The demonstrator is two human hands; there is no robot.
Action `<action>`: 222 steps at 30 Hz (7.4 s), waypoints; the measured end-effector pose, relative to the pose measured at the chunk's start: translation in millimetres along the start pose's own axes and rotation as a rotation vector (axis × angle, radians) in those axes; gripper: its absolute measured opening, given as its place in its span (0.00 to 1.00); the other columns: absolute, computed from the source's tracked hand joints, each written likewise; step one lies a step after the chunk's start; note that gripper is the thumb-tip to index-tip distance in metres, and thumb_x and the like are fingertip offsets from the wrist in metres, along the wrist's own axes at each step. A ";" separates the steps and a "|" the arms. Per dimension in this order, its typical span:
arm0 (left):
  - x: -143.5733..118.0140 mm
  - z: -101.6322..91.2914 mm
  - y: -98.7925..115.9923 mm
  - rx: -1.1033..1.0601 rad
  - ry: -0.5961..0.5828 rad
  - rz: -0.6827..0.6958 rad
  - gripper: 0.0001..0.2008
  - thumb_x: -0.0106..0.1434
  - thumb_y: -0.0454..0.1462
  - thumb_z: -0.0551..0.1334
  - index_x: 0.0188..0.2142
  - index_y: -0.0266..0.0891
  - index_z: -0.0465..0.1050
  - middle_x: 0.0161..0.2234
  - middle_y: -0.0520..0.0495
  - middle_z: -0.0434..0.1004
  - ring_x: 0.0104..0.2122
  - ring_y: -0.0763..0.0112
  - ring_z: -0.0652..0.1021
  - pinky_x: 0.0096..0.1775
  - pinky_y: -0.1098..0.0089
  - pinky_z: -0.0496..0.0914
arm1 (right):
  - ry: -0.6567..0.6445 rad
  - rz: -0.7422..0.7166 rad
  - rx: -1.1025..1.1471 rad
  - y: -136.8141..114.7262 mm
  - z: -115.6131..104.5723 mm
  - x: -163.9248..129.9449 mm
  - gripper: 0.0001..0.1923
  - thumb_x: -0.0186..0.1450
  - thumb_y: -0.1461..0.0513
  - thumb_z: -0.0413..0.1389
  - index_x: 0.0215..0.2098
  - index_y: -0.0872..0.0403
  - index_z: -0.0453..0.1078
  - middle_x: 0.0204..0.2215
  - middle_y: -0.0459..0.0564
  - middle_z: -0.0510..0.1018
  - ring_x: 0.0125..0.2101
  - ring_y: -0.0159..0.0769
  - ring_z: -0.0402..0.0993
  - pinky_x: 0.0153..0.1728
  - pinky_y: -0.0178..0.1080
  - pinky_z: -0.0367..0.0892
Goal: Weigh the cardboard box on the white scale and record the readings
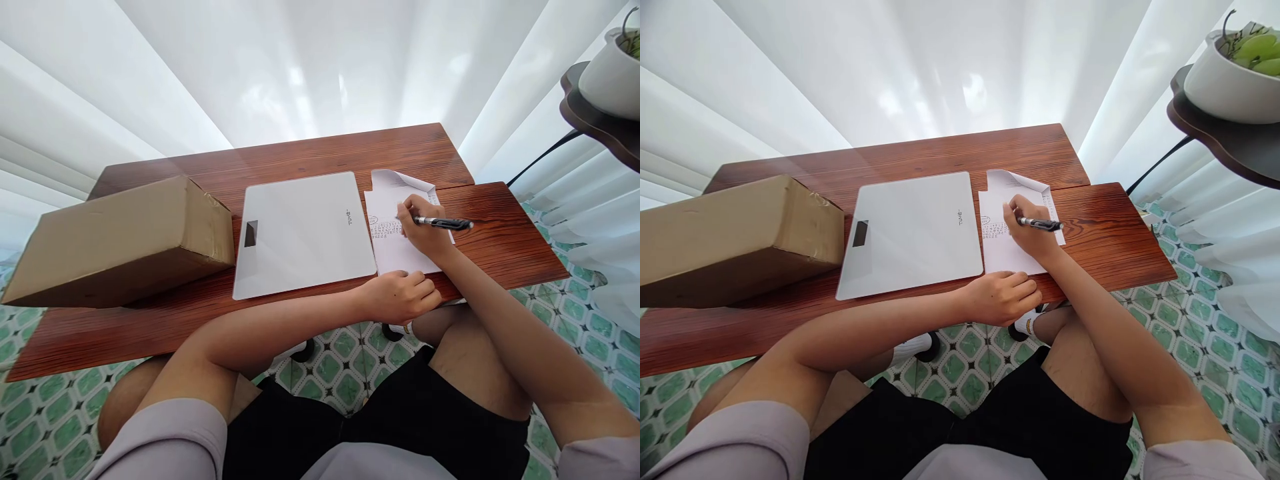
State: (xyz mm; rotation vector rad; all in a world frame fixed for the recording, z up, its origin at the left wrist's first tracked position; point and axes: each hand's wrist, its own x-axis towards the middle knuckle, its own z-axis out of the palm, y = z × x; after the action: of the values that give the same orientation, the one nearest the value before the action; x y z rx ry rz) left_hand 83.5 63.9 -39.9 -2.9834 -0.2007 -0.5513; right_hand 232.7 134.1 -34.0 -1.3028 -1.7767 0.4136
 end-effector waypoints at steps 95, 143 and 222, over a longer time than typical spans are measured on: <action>-270.6 -163.6 -42.0 0.538 0.556 -0.809 0.16 0.58 0.25 0.52 0.37 0.39 0.75 0.30 0.47 0.77 0.32 0.63 0.73 0.33 0.66 0.66 | -0.170 -1.004 -0.579 -113.4 82.6 -31.7 0.09 0.72 0.64 0.51 0.32 0.52 0.63 0.23 0.44 0.68 0.24 0.34 0.62 0.24 0.39 0.53; -335.4 -172.3 -50.0 -0.597 1.728 -1.507 0.20 0.56 0.42 0.63 0.48 0.43 0.68 0.44 0.46 0.73 0.42 0.61 0.75 0.34 0.68 0.69 | -0.434 0.039 0.379 -221.6 206.8 21.2 0.36 0.70 0.37 0.44 0.68 0.46 0.57 0.61 0.54 0.70 0.60 0.54 0.66 0.60 0.59 0.62; -209.0 -94.1 -49.1 -1.039 0.948 -0.974 0.24 0.68 0.48 0.55 0.62 0.50 0.65 0.61 0.45 0.67 0.62 0.55 0.65 0.50 0.61 0.73 | -0.024 0.141 0.184 -62.6 27.8 -23.5 0.44 0.55 0.44 0.69 0.63 0.51 0.64 0.46 0.56 0.78 0.41 0.49 0.78 0.42 0.50 0.78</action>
State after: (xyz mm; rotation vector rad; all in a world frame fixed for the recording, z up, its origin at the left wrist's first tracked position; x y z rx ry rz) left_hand -150.0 77.6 -24.4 -2.6121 -1.6741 -2.6989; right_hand 174.6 94.3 -16.9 -1.2998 -1.6292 0.6586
